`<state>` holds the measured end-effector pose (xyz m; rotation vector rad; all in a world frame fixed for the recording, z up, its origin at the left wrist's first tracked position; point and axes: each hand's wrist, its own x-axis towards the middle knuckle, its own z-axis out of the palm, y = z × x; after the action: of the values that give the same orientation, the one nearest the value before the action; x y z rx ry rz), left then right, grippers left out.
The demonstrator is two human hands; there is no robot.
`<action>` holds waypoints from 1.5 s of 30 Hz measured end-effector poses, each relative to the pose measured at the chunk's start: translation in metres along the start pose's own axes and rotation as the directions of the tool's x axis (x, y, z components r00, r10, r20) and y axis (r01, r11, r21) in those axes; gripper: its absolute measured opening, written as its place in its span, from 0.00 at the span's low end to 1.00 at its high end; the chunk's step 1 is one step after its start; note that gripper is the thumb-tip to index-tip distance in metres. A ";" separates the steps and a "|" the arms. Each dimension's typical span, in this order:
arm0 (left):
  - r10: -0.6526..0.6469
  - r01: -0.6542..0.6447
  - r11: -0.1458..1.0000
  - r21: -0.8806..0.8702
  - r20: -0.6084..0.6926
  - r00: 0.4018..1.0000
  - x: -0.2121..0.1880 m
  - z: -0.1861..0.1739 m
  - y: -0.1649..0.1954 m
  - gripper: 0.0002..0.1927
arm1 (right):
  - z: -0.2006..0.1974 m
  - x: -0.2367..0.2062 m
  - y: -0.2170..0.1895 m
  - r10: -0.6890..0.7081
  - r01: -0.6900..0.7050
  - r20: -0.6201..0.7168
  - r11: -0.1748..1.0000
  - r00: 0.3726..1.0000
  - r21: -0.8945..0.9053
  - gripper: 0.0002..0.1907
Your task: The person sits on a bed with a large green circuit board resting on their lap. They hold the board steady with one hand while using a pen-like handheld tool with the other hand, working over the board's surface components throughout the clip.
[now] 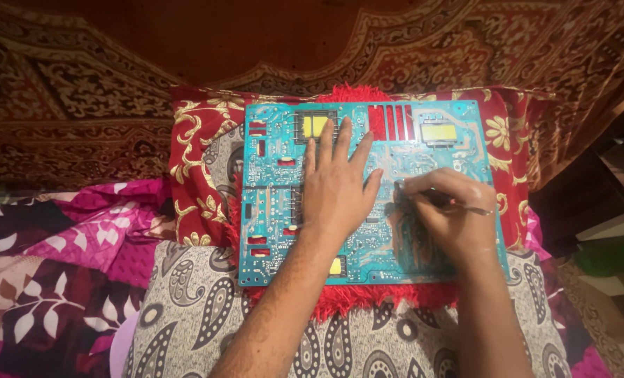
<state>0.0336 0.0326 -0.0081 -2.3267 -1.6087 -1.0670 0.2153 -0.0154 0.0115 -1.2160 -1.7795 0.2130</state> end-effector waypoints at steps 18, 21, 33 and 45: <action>0.003 -0.003 1.000 -0.002 0.003 1.000 0.001 0.000 -0.001 0.31 | 0.000 0.000 0.001 -0.037 0.036 -0.040 0.999 0.998 -0.033 0.07; 0.006 -0.006 1.000 -0.006 -0.004 1.000 0.001 0.000 -0.001 0.31 | -0.004 0.000 0.003 -0.045 0.045 0.010 0.999 0.999 0.027 0.09; 0.008 -0.008 1.000 -0.003 -0.020 1.000 0.002 0.001 -0.002 0.31 | -0.001 0.002 0.004 -0.005 0.005 -0.012 1.000 1.000 -0.005 0.07; 0.006 -0.006 1.000 0.003 -0.013 1.000 0.003 0.001 -0.002 0.31 | 0.002 0.001 0.004 0.048 -0.044 -0.034 0.994 0.998 0.095 0.08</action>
<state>0.0331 0.0360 -0.0079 -2.3166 -1.5970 -1.0747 0.2161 -0.0121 0.0085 -1.1867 -1.6924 0.2968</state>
